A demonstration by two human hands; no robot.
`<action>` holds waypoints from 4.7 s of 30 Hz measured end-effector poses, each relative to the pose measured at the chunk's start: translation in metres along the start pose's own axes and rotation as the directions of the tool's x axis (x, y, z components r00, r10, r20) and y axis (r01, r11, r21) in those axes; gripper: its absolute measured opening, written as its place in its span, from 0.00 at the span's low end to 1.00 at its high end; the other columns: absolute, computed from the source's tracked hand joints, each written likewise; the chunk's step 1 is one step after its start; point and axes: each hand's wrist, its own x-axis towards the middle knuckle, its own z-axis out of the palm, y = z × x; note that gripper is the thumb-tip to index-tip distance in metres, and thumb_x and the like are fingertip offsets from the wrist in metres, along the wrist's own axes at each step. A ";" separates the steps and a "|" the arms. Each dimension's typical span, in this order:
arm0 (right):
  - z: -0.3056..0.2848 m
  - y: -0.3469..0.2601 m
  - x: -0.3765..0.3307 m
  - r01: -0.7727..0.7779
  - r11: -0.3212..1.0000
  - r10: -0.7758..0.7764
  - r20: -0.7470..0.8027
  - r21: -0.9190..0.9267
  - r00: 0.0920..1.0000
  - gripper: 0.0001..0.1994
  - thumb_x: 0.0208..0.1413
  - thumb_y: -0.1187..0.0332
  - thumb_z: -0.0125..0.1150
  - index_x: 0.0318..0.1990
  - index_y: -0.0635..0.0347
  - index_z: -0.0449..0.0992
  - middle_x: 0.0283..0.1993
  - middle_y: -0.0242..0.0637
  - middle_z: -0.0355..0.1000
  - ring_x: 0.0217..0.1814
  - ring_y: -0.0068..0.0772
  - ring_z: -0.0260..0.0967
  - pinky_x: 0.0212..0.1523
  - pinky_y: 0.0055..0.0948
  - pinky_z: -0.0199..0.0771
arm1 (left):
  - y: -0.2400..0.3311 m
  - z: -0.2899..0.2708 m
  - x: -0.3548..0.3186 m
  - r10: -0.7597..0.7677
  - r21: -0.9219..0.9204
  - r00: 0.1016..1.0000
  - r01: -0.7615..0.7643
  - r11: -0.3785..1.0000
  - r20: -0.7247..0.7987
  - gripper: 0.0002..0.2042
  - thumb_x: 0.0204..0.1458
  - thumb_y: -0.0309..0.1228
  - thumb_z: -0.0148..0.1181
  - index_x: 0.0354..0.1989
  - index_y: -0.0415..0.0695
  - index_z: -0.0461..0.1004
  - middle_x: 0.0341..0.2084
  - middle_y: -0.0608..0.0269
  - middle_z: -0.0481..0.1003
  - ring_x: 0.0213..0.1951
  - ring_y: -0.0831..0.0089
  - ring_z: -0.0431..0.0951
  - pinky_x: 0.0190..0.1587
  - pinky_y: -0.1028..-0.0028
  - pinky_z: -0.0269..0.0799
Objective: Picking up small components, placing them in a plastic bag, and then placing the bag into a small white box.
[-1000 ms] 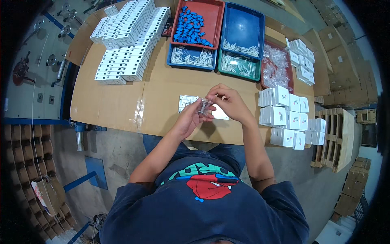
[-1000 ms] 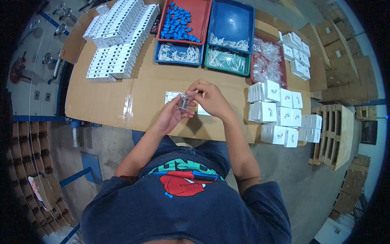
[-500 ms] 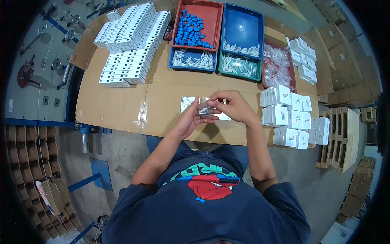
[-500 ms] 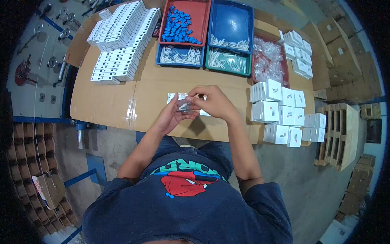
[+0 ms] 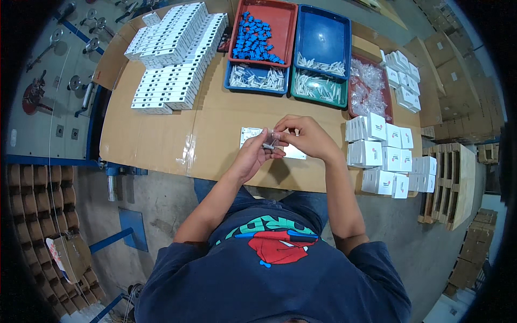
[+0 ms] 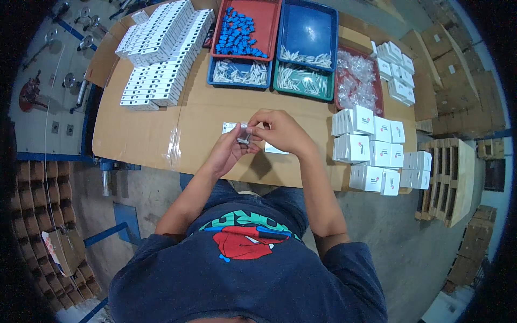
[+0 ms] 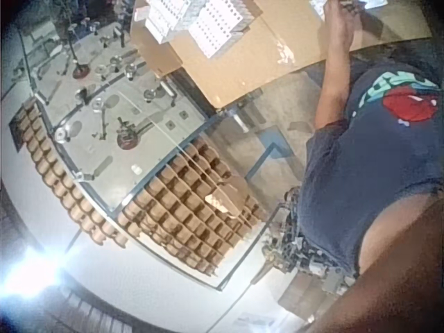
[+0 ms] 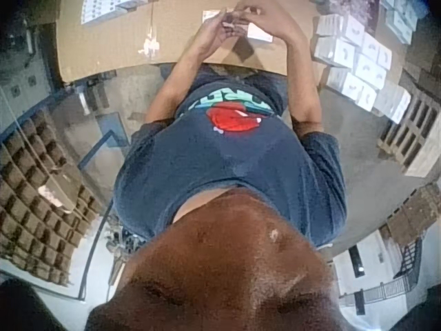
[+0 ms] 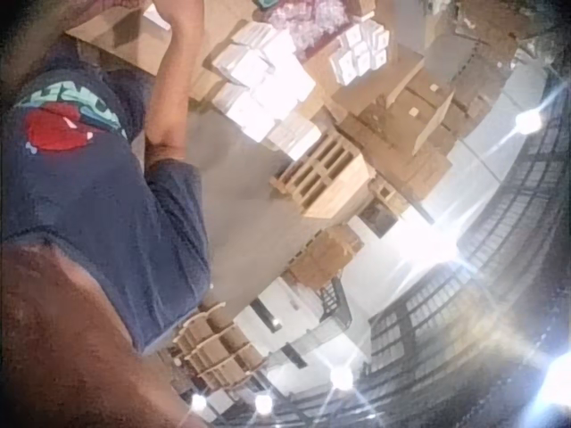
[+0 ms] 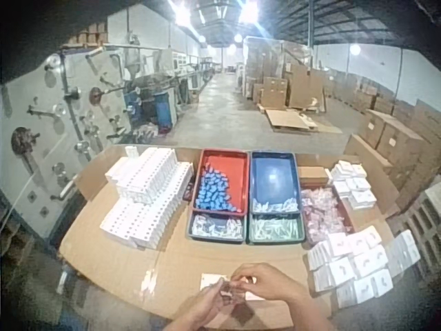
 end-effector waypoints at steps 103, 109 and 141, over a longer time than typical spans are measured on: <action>0.017 0.157 0.250 -0.383 0.564 0.012 -0.457 -0.732 0.890 0.08 0.52 0.62 0.65 0.37 0.53 0.82 0.38 0.48 0.81 0.43 0.54 0.81 0.43 0.50 0.80 | 0.004 -0.053 -0.040 0.041 -0.157 0.982 -0.070 0.985 -0.182 0.29 0.71 0.54 0.44 0.57 0.36 0.73 0.39 0.61 0.77 0.42 0.69 0.81 0.46 0.71 0.79; 0.006 0.116 0.224 -0.233 0.737 -0.107 -0.450 -0.634 0.887 0.08 0.55 0.65 0.64 0.35 0.60 0.80 0.39 0.46 0.81 0.43 0.51 0.80 0.42 0.44 0.79 | 0.007 -0.063 -0.035 0.070 -0.199 0.979 -0.109 0.974 -0.191 0.30 0.71 0.56 0.42 0.57 0.38 0.73 0.40 0.61 0.78 0.41 0.70 0.82 0.45 0.70 0.80; 0.005 -0.018 0.012 0.070 0.986 -0.064 0.045 -0.148 0.997 0.09 0.57 0.65 0.71 0.39 0.61 0.80 0.33 0.34 0.74 0.31 0.24 0.65 0.32 0.28 0.65 | 0.014 0.001 -0.022 0.030 -0.001 0.999 -0.030 1.000 -0.019 0.30 0.71 0.56 0.39 0.57 0.40 0.74 0.44 0.55 0.81 0.42 0.68 0.83 0.45 0.70 0.78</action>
